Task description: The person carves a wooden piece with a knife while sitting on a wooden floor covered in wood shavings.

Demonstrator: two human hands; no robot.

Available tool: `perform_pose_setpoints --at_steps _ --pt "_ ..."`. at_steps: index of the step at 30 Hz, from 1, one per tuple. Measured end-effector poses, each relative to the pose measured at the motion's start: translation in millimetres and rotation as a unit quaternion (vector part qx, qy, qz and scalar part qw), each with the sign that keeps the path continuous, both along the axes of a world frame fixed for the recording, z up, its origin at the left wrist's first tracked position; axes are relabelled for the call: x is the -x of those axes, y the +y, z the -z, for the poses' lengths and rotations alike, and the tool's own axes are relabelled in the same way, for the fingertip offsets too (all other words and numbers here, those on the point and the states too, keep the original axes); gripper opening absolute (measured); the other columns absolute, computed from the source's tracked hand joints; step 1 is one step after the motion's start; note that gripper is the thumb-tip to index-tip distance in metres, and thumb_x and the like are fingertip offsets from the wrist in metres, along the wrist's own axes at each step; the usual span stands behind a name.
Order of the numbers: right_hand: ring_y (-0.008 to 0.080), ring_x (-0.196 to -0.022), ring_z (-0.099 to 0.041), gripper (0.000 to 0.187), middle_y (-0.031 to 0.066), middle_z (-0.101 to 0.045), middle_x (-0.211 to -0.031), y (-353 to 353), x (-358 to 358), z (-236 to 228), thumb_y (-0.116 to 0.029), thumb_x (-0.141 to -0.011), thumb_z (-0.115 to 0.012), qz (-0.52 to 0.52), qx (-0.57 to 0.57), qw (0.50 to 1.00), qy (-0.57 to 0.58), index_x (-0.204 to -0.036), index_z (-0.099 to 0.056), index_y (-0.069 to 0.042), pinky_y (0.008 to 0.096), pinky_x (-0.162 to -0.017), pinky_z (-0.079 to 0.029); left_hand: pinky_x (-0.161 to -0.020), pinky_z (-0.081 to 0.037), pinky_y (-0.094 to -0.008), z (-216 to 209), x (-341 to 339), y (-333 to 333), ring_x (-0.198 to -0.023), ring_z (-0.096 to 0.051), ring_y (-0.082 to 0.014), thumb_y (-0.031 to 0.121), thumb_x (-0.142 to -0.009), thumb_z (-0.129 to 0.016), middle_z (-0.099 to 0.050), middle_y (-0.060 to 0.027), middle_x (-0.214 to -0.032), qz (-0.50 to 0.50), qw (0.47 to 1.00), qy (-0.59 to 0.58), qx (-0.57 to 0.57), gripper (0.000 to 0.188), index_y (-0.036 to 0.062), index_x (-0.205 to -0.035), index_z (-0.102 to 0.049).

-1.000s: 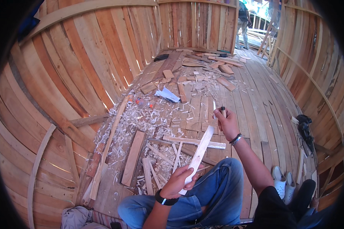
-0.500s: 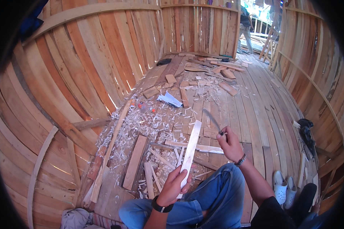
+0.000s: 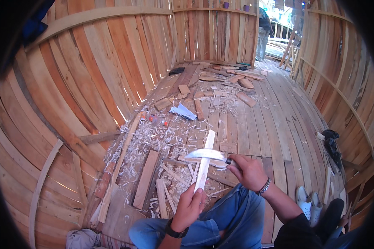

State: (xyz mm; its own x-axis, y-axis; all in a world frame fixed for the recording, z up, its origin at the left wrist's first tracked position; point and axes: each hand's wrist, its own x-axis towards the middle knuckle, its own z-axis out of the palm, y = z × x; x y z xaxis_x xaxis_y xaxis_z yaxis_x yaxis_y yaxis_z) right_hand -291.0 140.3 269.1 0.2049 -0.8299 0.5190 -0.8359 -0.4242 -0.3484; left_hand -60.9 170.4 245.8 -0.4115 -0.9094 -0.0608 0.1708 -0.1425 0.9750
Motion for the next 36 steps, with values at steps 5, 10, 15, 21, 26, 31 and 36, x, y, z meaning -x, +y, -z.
perform_pose_setpoints --at_steps 5,10,15,21,26,31,36 --pt "0.0320 -0.068 -0.063 0.026 0.0129 -0.063 -0.081 7 3 -11 -0.027 -0.087 -0.062 0.015 -0.031 0.999 0.025 -0.103 -0.059 -0.007 0.0401 -0.059 -0.049 -0.045 -0.035 -0.0204 0 1 3 -0.049 -0.041 -0.0042 0.015 -0.100 -0.038 -0.044 0.0017 -0.064 -0.004 0.999 -0.025 0.023 0.029 -0.0006 -0.123 -0.049" --pt "0.0321 -0.068 -0.063 0.026 0.0135 -0.064 -0.083 -2 6 -7 -0.027 -0.086 -0.063 0.046 -0.024 0.998 -0.026 -0.103 -0.060 -0.007 0.0410 -0.058 -0.050 -0.045 -0.035 -0.0215 0 1 8 -0.049 -0.041 -0.0047 0.015 -0.100 -0.040 -0.045 0.0011 -0.063 -0.029 0.996 -0.073 0.045 0.027 -0.0015 -0.118 -0.051" --pt "0.0330 -0.066 -0.063 0.027 0.0147 -0.064 -0.080 3 8 -5 -0.026 -0.084 -0.065 0.008 -0.007 1.000 -0.012 -0.101 -0.062 -0.006 0.0393 -0.059 -0.050 -0.045 -0.036 -0.0220 1 1 5 -0.049 -0.042 -0.0050 0.015 -0.100 -0.040 -0.046 0.0009 -0.062 -0.022 0.996 -0.072 0.049 0.027 -0.0018 -0.118 -0.052" --pt "0.0324 -0.068 -0.064 0.027 0.0148 -0.064 -0.075 14 3 7 -0.026 -0.084 -0.066 -0.001 -0.029 0.999 -0.036 -0.100 -0.062 -0.005 0.0390 -0.059 -0.050 -0.045 -0.036 -0.0215 -5 4 9 -0.049 -0.042 -0.0047 0.016 -0.100 -0.040 -0.046 0.0012 -0.063 -0.023 0.998 -0.057 0.020 0.029 -0.0014 -0.120 -0.052" --pt "0.0312 -0.069 -0.065 0.027 0.0140 -0.065 -0.077 13 5 5 -0.028 -0.084 -0.066 0.021 -0.009 1.000 0.010 -0.099 -0.062 -0.005 0.0382 -0.059 -0.051 -0.045 -0.036 -0.0214 -3 5 10 -0.049 -0.043 -0.0046 0.016 -0.100 -0.039 -0.047 0.0013 -0.064 -0.016 0.996 -0.082 0.028 0.029 -0.0012 -0.120 -0.052" --pt "0.0288 -0.062 -0.064 0.026 0.0142 -0.064 -0.075 10 3 4 -0.023 -0.083 -0.068 0.048 -0.007 0.999 -0.005 -0.100 -0.062 -0.005 0.0359 -0.056 -0.050 -0.045 -0.036 -0.0214 -3 7 11 -0.049 -0.042 -0.0047 0.016 -0.100 -0.040 -0.046 0.0012 -0.063 -0.010 0.997 -0.072 0.030 0.029 -0.0017 -0.120 -0.052" --pt "0.0289 -0.061 -0.063 0.026 0.0126 -0.064 -0.075 4 13 2 -0.026 -0.084 -0.066 0.090 -0.003 0.996 -0.021 -0.100 -0.062 -0.005 0.0379 -0.054 -0.049 -0.045 -0.035 -0.0210 -5 7 12 -0.050 -0.040 -0.0043 0.015 -0.100 -0.040 -0.046 0.0009 -0.065 0.003 0.999 -0.045 0.004 0.029 -0.0019 -0.121 -0.052"
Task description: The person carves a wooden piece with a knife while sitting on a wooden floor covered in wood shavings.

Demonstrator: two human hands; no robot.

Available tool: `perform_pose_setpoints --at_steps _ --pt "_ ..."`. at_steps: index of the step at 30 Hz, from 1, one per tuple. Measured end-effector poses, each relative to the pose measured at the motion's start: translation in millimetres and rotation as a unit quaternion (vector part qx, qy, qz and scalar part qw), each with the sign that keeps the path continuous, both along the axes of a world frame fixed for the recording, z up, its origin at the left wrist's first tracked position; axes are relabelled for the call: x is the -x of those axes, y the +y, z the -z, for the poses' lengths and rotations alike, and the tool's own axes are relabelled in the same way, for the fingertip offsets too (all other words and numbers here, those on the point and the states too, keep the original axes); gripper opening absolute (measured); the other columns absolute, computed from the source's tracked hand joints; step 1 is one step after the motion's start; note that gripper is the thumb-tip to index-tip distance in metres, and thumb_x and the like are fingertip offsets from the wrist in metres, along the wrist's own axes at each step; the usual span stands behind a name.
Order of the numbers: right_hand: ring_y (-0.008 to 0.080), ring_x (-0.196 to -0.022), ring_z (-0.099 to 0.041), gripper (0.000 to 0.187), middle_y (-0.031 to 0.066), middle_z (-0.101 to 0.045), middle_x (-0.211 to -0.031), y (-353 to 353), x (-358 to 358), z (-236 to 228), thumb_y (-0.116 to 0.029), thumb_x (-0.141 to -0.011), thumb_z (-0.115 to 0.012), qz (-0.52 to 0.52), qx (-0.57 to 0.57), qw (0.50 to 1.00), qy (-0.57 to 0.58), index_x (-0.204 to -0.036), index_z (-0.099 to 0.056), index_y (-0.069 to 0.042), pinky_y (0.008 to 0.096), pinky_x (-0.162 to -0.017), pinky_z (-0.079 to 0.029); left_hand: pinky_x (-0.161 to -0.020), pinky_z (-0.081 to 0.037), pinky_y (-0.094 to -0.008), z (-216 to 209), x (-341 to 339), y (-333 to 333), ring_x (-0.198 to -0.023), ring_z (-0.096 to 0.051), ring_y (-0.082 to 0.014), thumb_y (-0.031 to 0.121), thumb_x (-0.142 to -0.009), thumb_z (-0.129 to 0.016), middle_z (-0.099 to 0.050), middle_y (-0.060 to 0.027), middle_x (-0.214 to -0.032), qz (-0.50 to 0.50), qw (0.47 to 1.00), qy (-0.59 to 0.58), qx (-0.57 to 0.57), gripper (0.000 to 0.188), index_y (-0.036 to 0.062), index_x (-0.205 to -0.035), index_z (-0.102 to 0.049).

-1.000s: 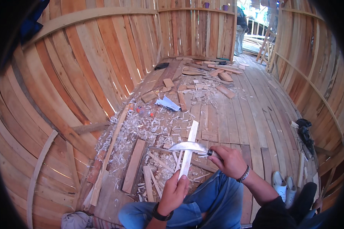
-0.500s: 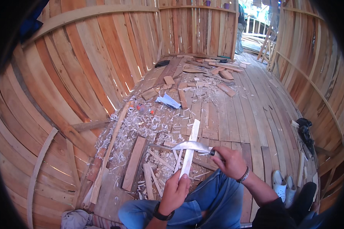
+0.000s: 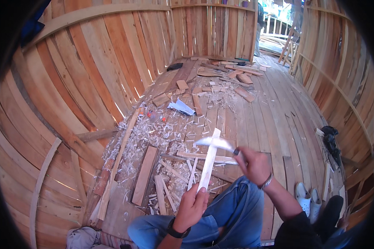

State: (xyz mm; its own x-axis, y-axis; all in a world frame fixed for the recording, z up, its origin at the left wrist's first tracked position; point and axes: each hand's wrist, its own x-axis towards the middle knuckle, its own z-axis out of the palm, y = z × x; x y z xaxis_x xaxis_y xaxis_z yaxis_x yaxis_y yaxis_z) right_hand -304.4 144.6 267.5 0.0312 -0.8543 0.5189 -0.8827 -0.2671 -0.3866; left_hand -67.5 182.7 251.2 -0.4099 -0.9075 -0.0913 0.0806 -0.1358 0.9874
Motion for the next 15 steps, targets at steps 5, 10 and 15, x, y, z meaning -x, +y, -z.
perform_pose_setpoints --at_steps 5,10,15 --pt "0.0298 -0.064 -0.063 0.026 0.0143 -0.063 -0.072 -1 6 4 -0.027 -0.086 -0.063 0.017 -0.030 0.999 0.028 -0.100 -0.061 -0.005 0.0391 -0.056 -0.048 -0.046 -0.034 -0.0204 -6 -2 9 -0.051 -0.039 -0.0037 0.014 -0.100 -0.040 -0.045 0.0009 -0.067 0.022 1.000 0.018 -0.004 0.030 -0.0016 -0.124 -0.050" --pt "0.0168 -0.051 -0.053 0.027 0.0029 -0.056 -0.063 -28 49 37 -0.031 -0.091 -0.059 0.050 -0.057 0.963 -0.260 -0.093 -0.060 -0.004 0.0311 -0.048 -0.040 -0.046 -0.033 -0.0199 -6 -3 3 -0.050 -0.039 -0.0039 0.016 -0.101 -0.038 -0.045 0.0012 -0.067 0.011 0.999 0.052 -0.009 0.032 -0.0009 -0.125 -0.050" --pt "0.0010 -0.045 -0.036 0.022 -0.0071 -0.043 -0.060 -14 16 20 -0.026 -0.093 -0.059 -0.103 -0.200 0.776 -0.589 -0.092 -0.059 -0.003 0.0188 -0.039 -0.025 -0.046 -0.035 -0.0200 -6 -6 -2 -0.051 -0.043 -0.0051 0.020 -0.102 -0.034 -0.047 -0.0002 -0.071 0.036 0.995 0.082 -0.046 0.034 -0.0005 -0.126 -0.049"
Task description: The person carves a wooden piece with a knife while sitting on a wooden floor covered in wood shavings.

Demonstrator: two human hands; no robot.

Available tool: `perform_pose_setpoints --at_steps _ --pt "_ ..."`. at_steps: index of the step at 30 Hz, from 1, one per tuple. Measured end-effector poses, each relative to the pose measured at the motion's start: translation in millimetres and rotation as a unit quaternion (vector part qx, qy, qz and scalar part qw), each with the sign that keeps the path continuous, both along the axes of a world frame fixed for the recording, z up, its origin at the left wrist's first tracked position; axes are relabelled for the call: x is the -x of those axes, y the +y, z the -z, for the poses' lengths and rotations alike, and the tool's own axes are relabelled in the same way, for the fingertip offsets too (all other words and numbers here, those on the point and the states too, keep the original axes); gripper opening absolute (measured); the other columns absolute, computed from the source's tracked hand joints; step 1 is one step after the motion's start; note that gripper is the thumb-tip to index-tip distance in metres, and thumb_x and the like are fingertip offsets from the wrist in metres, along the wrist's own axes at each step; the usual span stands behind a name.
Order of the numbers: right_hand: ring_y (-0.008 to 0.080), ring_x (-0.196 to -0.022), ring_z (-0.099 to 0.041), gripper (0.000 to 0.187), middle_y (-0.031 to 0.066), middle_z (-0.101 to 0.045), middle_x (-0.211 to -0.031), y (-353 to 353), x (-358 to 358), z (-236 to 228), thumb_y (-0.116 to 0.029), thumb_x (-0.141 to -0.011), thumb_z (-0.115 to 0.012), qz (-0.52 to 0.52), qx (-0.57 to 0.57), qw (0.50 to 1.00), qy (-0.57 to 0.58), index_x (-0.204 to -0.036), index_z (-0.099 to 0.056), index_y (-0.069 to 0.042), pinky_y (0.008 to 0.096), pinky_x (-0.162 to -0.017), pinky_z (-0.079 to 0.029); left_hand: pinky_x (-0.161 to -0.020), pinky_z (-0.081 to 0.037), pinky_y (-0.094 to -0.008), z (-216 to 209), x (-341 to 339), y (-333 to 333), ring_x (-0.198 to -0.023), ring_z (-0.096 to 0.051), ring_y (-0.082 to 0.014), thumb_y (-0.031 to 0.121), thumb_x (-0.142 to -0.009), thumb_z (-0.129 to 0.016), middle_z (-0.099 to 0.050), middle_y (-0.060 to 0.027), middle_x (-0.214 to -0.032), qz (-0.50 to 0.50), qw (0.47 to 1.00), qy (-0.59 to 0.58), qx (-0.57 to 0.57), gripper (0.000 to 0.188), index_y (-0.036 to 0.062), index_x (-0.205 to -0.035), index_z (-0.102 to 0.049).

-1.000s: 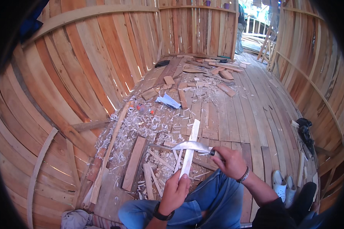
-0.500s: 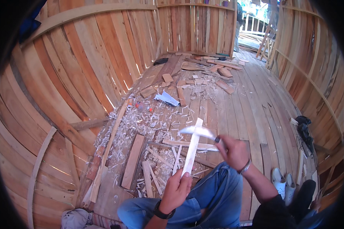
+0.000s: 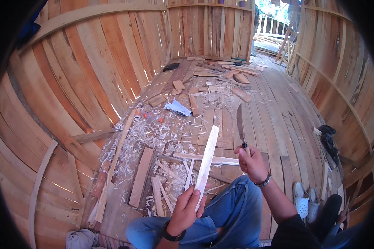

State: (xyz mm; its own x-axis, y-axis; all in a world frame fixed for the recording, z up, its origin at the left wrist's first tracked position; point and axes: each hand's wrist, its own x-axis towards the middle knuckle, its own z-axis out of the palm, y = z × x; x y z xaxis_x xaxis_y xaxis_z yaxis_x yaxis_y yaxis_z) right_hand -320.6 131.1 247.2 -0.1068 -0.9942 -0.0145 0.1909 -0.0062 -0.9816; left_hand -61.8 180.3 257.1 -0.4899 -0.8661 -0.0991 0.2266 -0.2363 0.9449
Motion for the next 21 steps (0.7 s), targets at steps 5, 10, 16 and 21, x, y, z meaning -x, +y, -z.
perform_pose_setpoints --at_steps 5,10,16,21 --pt "0.0009 -0.044 -0.036 0.018 -0.0068 -0.044 -0.059 -17 -48 -18 -0.021 -0.090 -0.064 -0.054 0.062 0.995 -0.053 -0.089 -0.057 -0.005 0.0192 -0.038 -0.025 -0.048 -0.040 -0.0211 5 3 -3 -0.054 -0.050 -0.0074 0.020 -0.102 -0.033 -0.050 -0.0020 -0.073 0.019 1.000 -0.022 0.011 0.036 -0.0007 -0.127 -0.047" --pt "0.0014 -0.043 -0.035 0.019 -0.0064 -0.044 -0.058 -50 -72 -4 -0.019 -0.089 -0.065 -0.089 0.044 0.980 -0.170 -0.082 -0.053 -0.006 0.0196 -0.038 -0.024 -0.060 -0.049 -0.0245 16 1 -22 -0.067 -0.059 -0.0135 0.021 -0.102 -0.031 -0.057 -0.0083 -0.083 0.071 0.997 0.005 -0.029 0.038 -0.0015 -0.131 -0.043" --pt "0.0014 -0.043 -0.032 0.020 -0.0062 -0.043 -0.058 -91 -89 29 -0.020 -0.089 -0.065 -0.130 -0.018 0.940 -0.314 -0.081 -0.052 -0.008 0.0198 -0.038 -0.023 -0.058 -0.049 -0.0250 21 1 -77 -0.064 -0.059 -0.0150 0.027 -0.102 -0.028 -0.057 -0.0094 -0.082 0.067 0.992 0.051 -0.098 0.041 -0.0014 -0.130 -0.041" --pt "0.0076 -0.045 -0.041 0.018 -0.0048 -0.049 -0.060 -141 -92 73 -0.021 -0.088 -0.065 0.011 0.156 0.988 0.018 -0.092 -0.056 -0.006 0.0242 -0.043 -0.033 -0.046 -0.042 -0.0235 45 5 -110 -0.049 -0.047 -0.0105 0.024 -0.102 -0.030 -0.049 -0.0035 -0.070 -0.032 0.997 -0.041 -0.058 0.036 -0.0016 -0.122 -0.046"
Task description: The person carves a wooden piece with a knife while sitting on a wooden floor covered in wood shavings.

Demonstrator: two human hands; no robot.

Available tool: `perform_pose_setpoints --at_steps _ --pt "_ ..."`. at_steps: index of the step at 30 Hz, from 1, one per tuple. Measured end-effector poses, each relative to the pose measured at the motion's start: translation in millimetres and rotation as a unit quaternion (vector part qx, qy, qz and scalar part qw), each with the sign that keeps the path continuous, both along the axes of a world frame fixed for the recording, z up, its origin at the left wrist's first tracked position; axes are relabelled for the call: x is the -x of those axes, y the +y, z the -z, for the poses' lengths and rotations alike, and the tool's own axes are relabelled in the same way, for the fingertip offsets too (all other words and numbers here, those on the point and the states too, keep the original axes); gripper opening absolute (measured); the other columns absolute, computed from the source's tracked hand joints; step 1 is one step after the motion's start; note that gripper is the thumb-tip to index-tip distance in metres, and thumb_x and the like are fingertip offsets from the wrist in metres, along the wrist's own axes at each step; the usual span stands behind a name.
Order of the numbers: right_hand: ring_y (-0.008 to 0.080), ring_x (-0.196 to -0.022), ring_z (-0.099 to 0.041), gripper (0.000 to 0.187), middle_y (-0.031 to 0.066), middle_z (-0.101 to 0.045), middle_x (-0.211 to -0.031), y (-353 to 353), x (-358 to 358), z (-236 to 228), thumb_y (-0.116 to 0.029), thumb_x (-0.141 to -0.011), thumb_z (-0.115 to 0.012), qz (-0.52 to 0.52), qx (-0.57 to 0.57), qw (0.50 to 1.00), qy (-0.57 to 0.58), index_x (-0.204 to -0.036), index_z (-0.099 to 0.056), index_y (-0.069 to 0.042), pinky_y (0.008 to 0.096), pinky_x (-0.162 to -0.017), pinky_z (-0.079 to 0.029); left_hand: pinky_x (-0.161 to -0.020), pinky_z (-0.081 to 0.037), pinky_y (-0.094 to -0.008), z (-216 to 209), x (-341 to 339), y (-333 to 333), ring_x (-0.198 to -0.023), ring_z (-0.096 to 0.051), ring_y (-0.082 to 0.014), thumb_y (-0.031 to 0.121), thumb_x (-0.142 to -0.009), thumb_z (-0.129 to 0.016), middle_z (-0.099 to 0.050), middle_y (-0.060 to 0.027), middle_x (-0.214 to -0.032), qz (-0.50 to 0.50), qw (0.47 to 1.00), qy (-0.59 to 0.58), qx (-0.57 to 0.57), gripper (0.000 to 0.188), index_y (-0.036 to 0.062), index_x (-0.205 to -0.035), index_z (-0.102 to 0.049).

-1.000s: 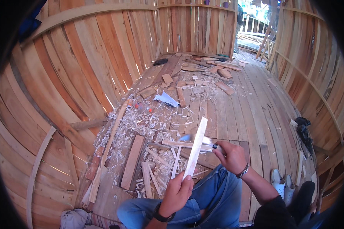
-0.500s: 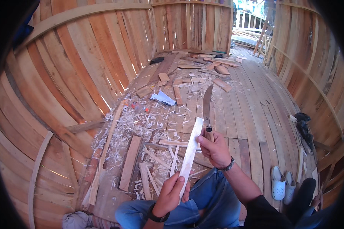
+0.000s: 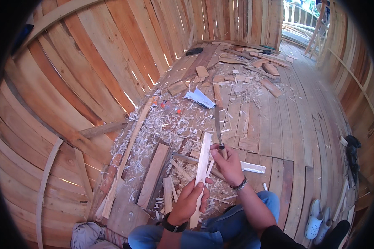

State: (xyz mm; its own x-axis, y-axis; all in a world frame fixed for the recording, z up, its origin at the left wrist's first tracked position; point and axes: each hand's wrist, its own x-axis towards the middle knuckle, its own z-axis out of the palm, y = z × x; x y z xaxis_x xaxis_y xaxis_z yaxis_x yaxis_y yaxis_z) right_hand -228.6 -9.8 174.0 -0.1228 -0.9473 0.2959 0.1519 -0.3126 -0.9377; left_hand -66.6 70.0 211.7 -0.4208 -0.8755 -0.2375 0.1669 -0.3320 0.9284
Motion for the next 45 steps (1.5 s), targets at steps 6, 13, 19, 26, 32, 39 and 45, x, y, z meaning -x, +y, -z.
perform_pose_setpoints --at_steps 6,13,19,26,32,39,45 --pt "0.0281 -0.055 -0.060 0.026 0.0140 -0.058 -0.064 3 27 7 -0.029 -0.088 -0.062 -0.057 -0.067 0.923 0.374 -0.097 -0.055 -0.006 0.0369 -0.052 -0.044 -0.051 -0.038 -0.0216 40 -19 -17 -0.056 -0.045 -0.0093 0.017 -0.101 -0.033 -0.049 -0.0053 -0.078 -0.120 0.992 0.019 -0.032 0.038 0.0038 -0.136 -0.035" --pt "0.0307 -0.061 -0.062 0.026 0.0111 -0.061 -0.068 -4 6 60 -0.033 -0.087 -0.062 -0.071 0.048 0.845 0.528 -0.091 -0.056 -0.009 0.0409 -0.052 -0.048 -0.052 -0.033 -0.0198 70 -28 -20 -0.058 -0.036 -0.0069 0.013 -0.101 -0.031 -0.042 -0.0026 -0.076 -0.126 0.983 0.073 -0.112 0.044 0.0115 -0.144 -0.024" --pt "0.0299 -0.057 -0.062 0.025 0.0080 -0.061 -0.068 2 -7 69 -0.035 -0.087 -0.061 -0.056 0.018 0.849 0.526 -0.089 -0.056 -0.010 0.0408 -0.049 -0.047 -0.048 -0.030 -0.0193 80 -19 -24 -0.055 -0.031 -0.0053 0.017 -0.103 -0.031 -0.036 0.0012 -0.070 -0.172 0.979 0.025 -0.106 0.042 0.0112 -0.144 -0.025" --pt "0.0312 -0.061 -0.063 0.027 0.0095 -0.063 -0.072 -7 1 71 -0.035 -0.088 -0.060 -0.012 -0.011 0.854 0.521 -0.092 -0.057 -0.008 0.0421 -0.051 -0.048 -0.047 -0.029 -0.0192 80 -19 -25 -0.052 -0.030 -0.0051 0.018 -0.103 -0.030 -0.036 0.0017 -0.069 -0.155 0.980 0.015 -0.122 0.039 0.0110 -0.141 -0.030" --pt "0.0302 -0.058 -0.062 0.029 0.0097 -0.062 -0.068 -4 2 72 -0.040 -0.087 -0.059 -0.037 -0.008 0.839 0.543 -0.090 -0.058 -0.011 0.0418 -0.049 -0.048 -0.046 -0.028 -0.0194 80 -16 -24 -0.051 -0.031 -0.0047 0.020 -0.103 -0.033 -0.035 0.0023 -0.067 -0.157 0.977 0.013 -0.142 0.038 0.0116 -0.140 -0.031" --pt "0.0293 -0.054 -0.061 0.029 0.0092 -0.061 -0.063 -2 -2 72 -0.040 -0.085 -0.061 -0.026 0.021 0.832 0.553 -0.088 -0.059 -0.011 0.0398 -0.047 -0.047 -0.047 -0.027 -0.0194 83 -14 -22 -0.052 -0.031 -0.0051 0.020 -0.102 -0.034 -0.035 0.0023 -0.068 -0.157 0.974 0.001 -0.161 0.030 0.0106 -0.131 -0.038" --pt "0.0291 -0.056 -0.062 0.029 0.0094 -0.062 -0.063 4 -9 77 -0.040 -0.085 -0.062 -0.044 0.041 0.825 0.562 -0.085 -0.058 -0.011 0.0392 -0.048 -0.048 -0.046 -0.027 -0.0185 91 -14 -21 -0.056 -0.030 -0.0031 0.018 -0.102 -0.035 -0.034 0.0044 -0.069 -0.151 0.974 0.018 -0.170 0.036 0.0076 -0.137 -0.036"
